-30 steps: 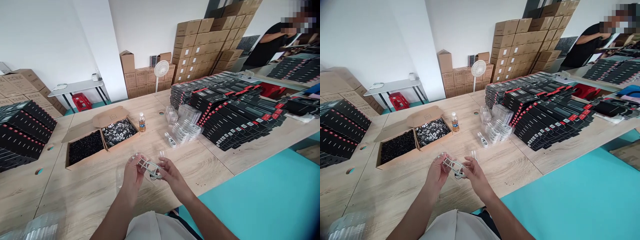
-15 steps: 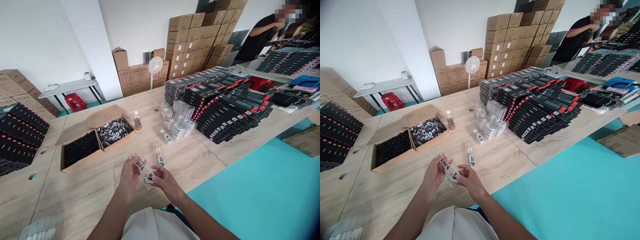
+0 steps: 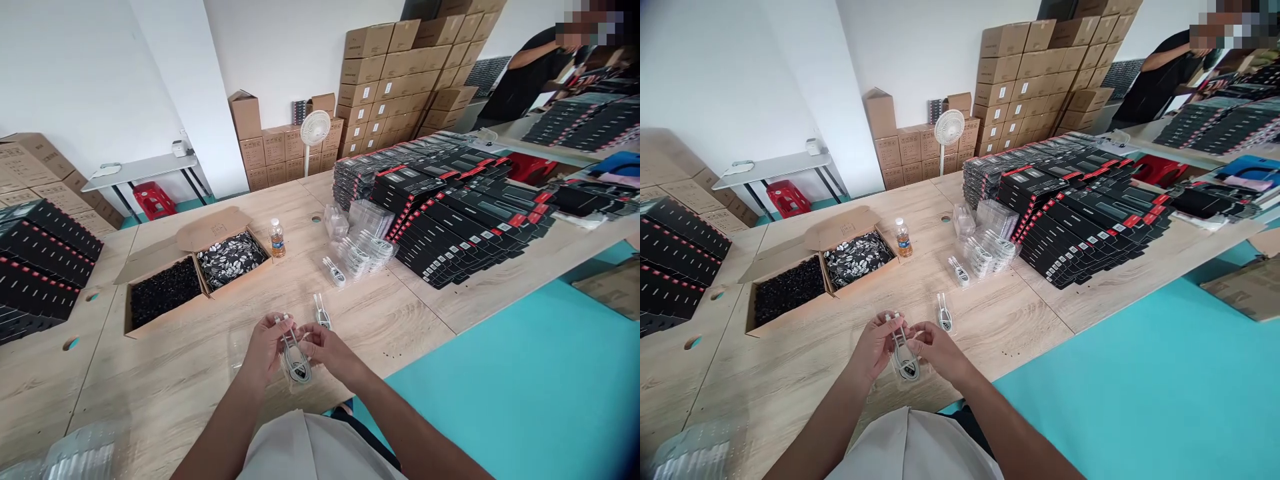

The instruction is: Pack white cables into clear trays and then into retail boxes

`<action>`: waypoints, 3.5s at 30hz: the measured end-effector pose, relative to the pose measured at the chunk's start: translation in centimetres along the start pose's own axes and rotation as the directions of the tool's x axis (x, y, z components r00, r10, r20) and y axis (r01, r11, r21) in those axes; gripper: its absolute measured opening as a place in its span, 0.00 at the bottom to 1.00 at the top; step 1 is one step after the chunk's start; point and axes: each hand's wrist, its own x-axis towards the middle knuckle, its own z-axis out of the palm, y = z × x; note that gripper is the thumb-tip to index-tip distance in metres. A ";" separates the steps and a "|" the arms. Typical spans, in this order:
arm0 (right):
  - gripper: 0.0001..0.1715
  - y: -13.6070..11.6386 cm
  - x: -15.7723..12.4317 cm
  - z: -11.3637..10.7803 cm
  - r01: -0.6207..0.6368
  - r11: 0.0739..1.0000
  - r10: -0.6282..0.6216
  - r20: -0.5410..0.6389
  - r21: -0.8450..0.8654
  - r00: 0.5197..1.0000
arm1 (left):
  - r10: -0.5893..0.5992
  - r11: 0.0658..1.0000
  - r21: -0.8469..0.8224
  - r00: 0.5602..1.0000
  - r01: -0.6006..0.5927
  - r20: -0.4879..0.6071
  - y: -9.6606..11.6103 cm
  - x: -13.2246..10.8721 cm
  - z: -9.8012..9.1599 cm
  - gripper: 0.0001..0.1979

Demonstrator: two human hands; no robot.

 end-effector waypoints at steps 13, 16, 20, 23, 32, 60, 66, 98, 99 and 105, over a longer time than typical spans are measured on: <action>0.18 -0.8 1.8 0.2 0.082 0.976 -0.120 -0.184 -0.200 0.976 | 0.003 1.000 0.023 0.999 -0.004 0.035 0.2 0.8 0.3 0.18; 0.21 -1.0 2.2 -0.5 0.109 0.992 -0.120 -0.272 -0.056 0.955 | 0.076 0.991 0.106 0.997 -0.076 0.011 0.2 0.7 0.3 0.31; 0.23 -1.3 2.0 -1.0 0.172 0.985 -0.157 -0.344 0.011 0.926 | 0.064 0.925 0.371 0.997 -0.075 0.043 -0.7 -0.5 0.4 0.43; 0.24 -1.5 1.8 -1.0 0.193 0.981 -0.176 -0.318 0.024 0.932 | 0.051 0.885 0.458 0.996 -0.081 0.078 -1.2 -1.4 0.5 0.43; 0.20 -2.4 1.0 -0.7 0.175 0.982 -0.187 -0.256 -0.068 0.948 | -0.014 0.954 0.292 0.964 -0.066 0.264 -0.3 -1.8 0.4 0.31; 0.11 -4.2 -3.4 -3.5 0.471 0.273 -0.460 0.316 -0.839 0.830 | -0.193 0.960 0.244 0.953 0.135 0.235 -3.4 -3.4 -0.4 0.38; 0.12 -5.8 -3.7 -3.5 0.511 0.187 -0.379 0.418 -0.839 0.825 | -0.186 0.941 0.326 0.945 0.093 0.269 -3.3 -3.4 -0.2 0.31; 0.08 -3.3 2.4 -1.1 0.100 0.784 -0.203 -0.102 -0.612 0.974 | 0.188 0.876 0.449 0.982 -0.178 0.023 -3.4 0.3 -1.7 0.26; 0.08 -3.4 2.2 -1.2 0.145 0.766 -0.266 -0.103 -0.627 0.958 | 0.133 0.911 0.386 0.989 -0.147 0.063 -3.3 0.2 -1.6 0.25; 0.07 -3.3 2.0 -1.0 0.226 0.792 -0.354 -0.125 -0.568 0.927 | 0.015 0.994 0.101 0.979 -0.036 0.201 -2.5 -0.2 -1.0 0.19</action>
